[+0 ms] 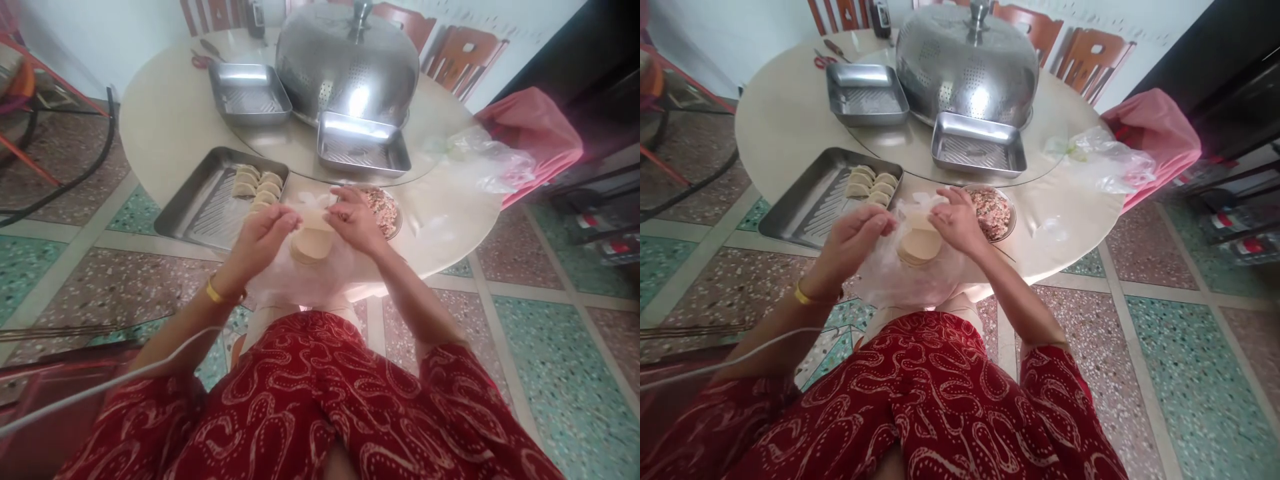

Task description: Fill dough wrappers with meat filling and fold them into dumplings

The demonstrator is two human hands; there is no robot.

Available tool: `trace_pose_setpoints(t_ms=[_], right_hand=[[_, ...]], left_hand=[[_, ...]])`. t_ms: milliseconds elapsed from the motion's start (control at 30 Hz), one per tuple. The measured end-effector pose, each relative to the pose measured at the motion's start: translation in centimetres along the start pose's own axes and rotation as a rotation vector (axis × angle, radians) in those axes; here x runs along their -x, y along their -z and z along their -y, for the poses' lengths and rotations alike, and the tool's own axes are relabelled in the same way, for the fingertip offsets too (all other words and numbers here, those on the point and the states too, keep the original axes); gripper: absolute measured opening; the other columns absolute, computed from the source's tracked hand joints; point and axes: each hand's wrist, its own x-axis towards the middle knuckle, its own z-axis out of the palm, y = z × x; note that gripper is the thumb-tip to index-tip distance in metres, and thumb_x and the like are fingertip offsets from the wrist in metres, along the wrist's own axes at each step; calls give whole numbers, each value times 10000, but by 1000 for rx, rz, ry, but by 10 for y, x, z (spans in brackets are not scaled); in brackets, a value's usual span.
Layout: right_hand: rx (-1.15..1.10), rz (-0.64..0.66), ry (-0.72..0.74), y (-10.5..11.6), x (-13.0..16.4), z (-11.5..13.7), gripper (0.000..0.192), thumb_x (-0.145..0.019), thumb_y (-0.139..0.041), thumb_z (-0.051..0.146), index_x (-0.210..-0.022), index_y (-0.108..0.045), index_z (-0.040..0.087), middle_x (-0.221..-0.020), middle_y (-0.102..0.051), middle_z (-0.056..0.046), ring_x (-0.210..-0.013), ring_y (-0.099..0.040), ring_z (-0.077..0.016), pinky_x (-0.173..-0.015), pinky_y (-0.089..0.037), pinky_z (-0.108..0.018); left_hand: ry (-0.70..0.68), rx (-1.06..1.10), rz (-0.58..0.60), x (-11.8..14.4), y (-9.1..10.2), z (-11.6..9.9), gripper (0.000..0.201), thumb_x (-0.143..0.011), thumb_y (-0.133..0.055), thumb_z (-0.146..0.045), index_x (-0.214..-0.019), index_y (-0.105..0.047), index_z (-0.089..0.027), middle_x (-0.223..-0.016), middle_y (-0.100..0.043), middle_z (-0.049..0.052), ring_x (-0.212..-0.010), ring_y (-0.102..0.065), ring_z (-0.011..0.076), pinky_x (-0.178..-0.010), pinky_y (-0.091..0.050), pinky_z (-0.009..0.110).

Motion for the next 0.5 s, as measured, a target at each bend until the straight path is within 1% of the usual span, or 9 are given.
trace_pose_setpoints(t_ms=[67,100,133,200,233,300,367,433,500], right_hand=[[-81,44,-50,13,-17,1,105,-842,-685,284,-804,-749,209,-1315,-642,-74,-1356,-459,-316,-1135,-358,-554],[-117,61,-59,19,-25,1,108,-842,-683,300,-818,-752,220,-1305,-648,-58,-1349,-473,-307,-1130,-368,-553],[-141,70,-52,24,-31,3,108,-842,-681,311,-836,-754,232,-1291,-656,-43,-1342,-484,-297,-1125,-377,-551],[-134,69,15,32,-35,7,104,-848,-675,317,-866,-756,255,-1284,-659,-19,-1343,-488,-281,-1132,-374,-555],[-100,61,73,35,-34,11,100,-854,-671,316,-870,-756,266,-1300,-652,-10,-1354,-478,-279,-1140,-363,-565],[11,32,209,38,-20,18,104,-875,-657,316,-848,-752,282,-1360,-616,12,-1395,-433,-282,-1156,-338,-586],[152,-27,338,39,5,26,115,-891,-648,307,-830,-745,292,-1416,-572,40,-1435,-381,-282,-1175,-322,-587],[285,-124,447,40,38,32,96,-893,-655,272,-894,-744,311,-1473,-515,68,-1454,-353,-269,-1198,-316,-562],[375,-236,522,44,71,33,209,-876,-661,193,-1013,-723,338,-1564,-393,106,-1456,-350,-248,-1206,-325,-532]], left_hand=[[170,456,-37,17,-16,0,315,-935,-513,-422,-1003,-680,-164,-931,-690,51,-858,-621,144,-811,-511,273],[303,672,-5,22,-27,0,328,-934,-528,-418,-1082,-668,-161,-1014,-698,70,-932,-640,155,-862,-521,280],[453,871,1,23,-37,-2,330,-936,-529,-406,-1105,-657,-152,-1044,-702,85,-979,-654,164,-903,-526,286],[711,1168,1,17,-54,-9,405,-972,-453,-448,-1123,-629,-116,-1102,-697,136,-1069,-661,192,-971,-527,303],[791,1266,-2,11,-59,-14,468,-987,-401,-480,-1137,-614,-92,-1114,-691,161,-1088,-662,206,-974,-533,305],[840,1410,-30,-1,-63,-25,579,-1005,-307,-527,-1189,-578,-49,-1130,-681,186,-1108,-661,217,-942,-555,293],[760,1543,-12,-10,-62,-37,607,-1016,-247,-532,-1249,-549,-60,-1175,-675,163,-1144,-650,208,-903,-571,275],[664,1648,85,-11,-62,-46,614,-1014,-228,-550,-1288,-540,-98,-1244,-663,135,-1212,-620,219,-889,-582,288],[637,1700,224,-6,-66,-51,666,-985,-243,-617,-1311,-544,-120,-1296,-646,132,-1278,-581,259,-885,-593,323]])
